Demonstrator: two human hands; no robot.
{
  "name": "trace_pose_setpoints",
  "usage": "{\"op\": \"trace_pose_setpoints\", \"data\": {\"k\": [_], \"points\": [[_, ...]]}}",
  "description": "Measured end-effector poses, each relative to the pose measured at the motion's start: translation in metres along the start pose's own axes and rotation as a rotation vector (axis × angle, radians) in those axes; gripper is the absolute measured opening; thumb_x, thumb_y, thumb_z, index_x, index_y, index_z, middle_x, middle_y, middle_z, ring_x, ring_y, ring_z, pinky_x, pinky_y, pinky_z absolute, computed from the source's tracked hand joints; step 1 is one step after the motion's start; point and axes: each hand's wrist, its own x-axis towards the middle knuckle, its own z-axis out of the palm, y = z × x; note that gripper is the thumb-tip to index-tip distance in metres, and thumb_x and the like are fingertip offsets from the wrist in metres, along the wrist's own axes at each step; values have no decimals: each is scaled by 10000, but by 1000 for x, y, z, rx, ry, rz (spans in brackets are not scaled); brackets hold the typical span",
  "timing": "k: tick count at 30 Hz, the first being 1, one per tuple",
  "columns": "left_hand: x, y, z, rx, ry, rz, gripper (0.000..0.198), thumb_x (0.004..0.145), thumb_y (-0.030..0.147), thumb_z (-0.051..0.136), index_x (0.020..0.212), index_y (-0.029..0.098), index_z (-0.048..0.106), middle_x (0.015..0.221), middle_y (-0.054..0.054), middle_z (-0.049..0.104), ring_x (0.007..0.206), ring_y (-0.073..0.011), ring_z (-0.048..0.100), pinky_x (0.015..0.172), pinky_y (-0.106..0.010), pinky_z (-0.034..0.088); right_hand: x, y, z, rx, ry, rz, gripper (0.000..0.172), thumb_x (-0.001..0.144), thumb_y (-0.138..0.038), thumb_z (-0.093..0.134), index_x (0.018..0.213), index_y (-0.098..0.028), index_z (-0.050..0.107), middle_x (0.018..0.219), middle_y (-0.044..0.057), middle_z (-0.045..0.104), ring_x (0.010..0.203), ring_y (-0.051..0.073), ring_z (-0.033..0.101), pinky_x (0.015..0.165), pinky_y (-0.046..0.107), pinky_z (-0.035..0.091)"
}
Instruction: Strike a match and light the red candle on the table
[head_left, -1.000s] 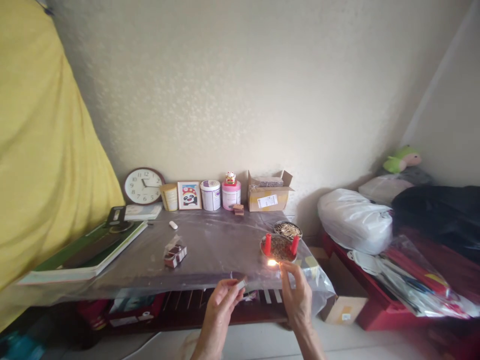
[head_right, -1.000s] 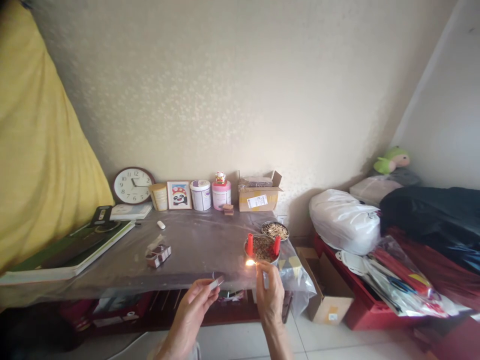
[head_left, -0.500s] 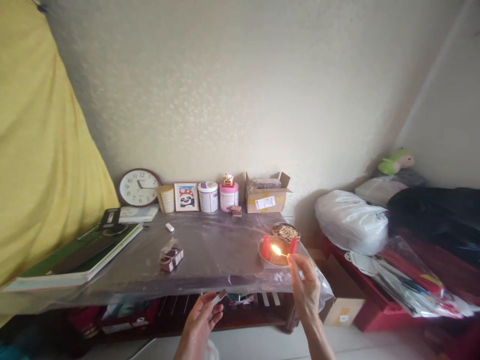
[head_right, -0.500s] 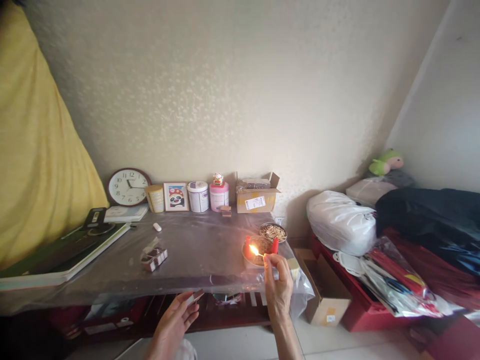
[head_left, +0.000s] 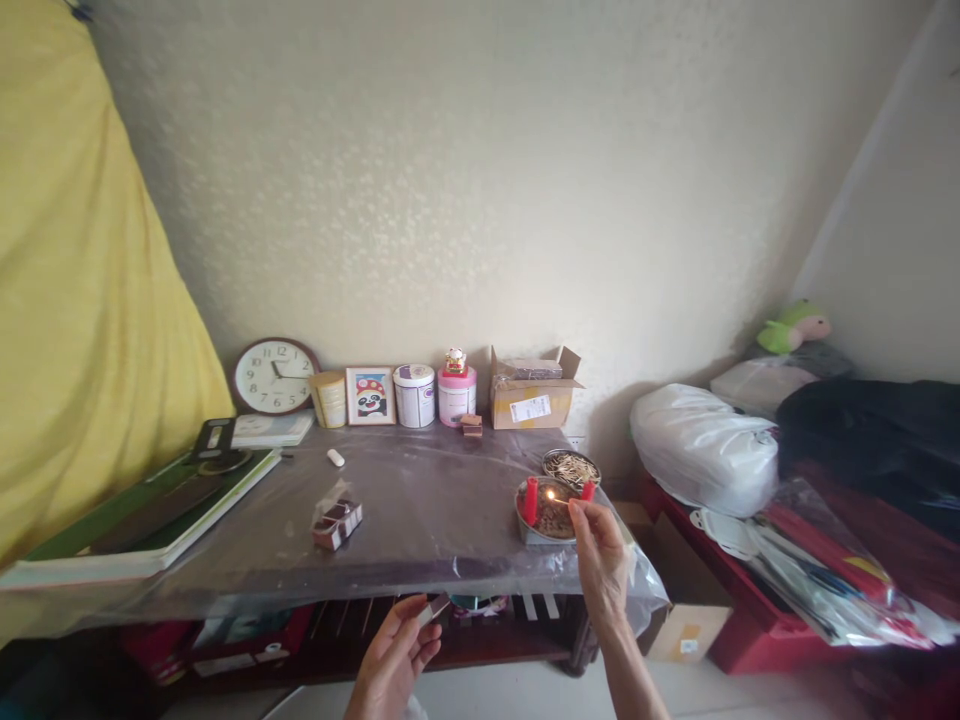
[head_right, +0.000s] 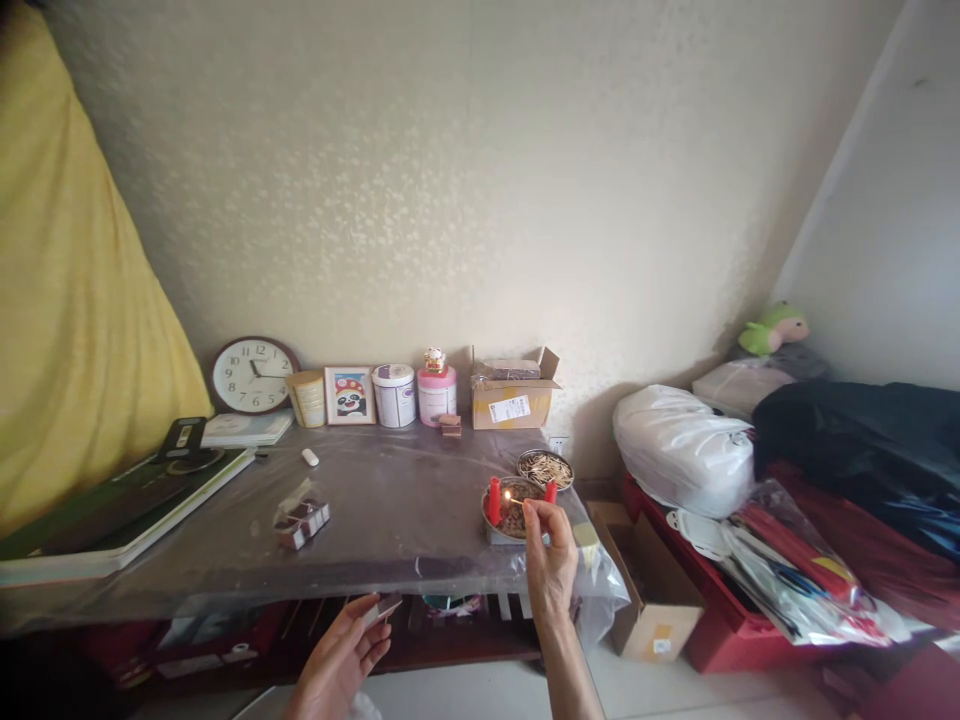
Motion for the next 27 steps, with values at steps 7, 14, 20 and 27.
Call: {"op": "trace_pose_setpoints", "data": {"k": [7,14,20,27], "points": [[7,-4,-7,-1,18,-14,364,539,357,827,843,208,693,779,-43,736,733,-189,667,705,-294,521,8,5,13,66,-18,86,338,773,-486,610,836,-160,673,827,62,685,795,211,622,753,335,487],[8,-2,-6,8,40,-23,380,495,354,849,815,210,703,754,-35,731,715,-186,665,692,-292,521,14,9,23,97,-29,128,356,758,-493,617,839,-153,687,846,75,704,772,216,643,705,324,519],[6,-2,-5,-5,46,-7,370,511,365,841,820,213,705,756,-29,728,714,-181,661,698,-288,516,18,18,28,96,-25,167,380,748,-518,617,854,-159,686,844,76,708,756,217,647,677,318,518],[10,-3,-12,-19,5,-32,361,526,346,839,836,210,712,809,-36,735,738,-187,668,706,-291,528,20,23,34,102,-43,184,376,762,-513,608,870,-159,674,819,62,700,723,199,643,671,310,514]]}}
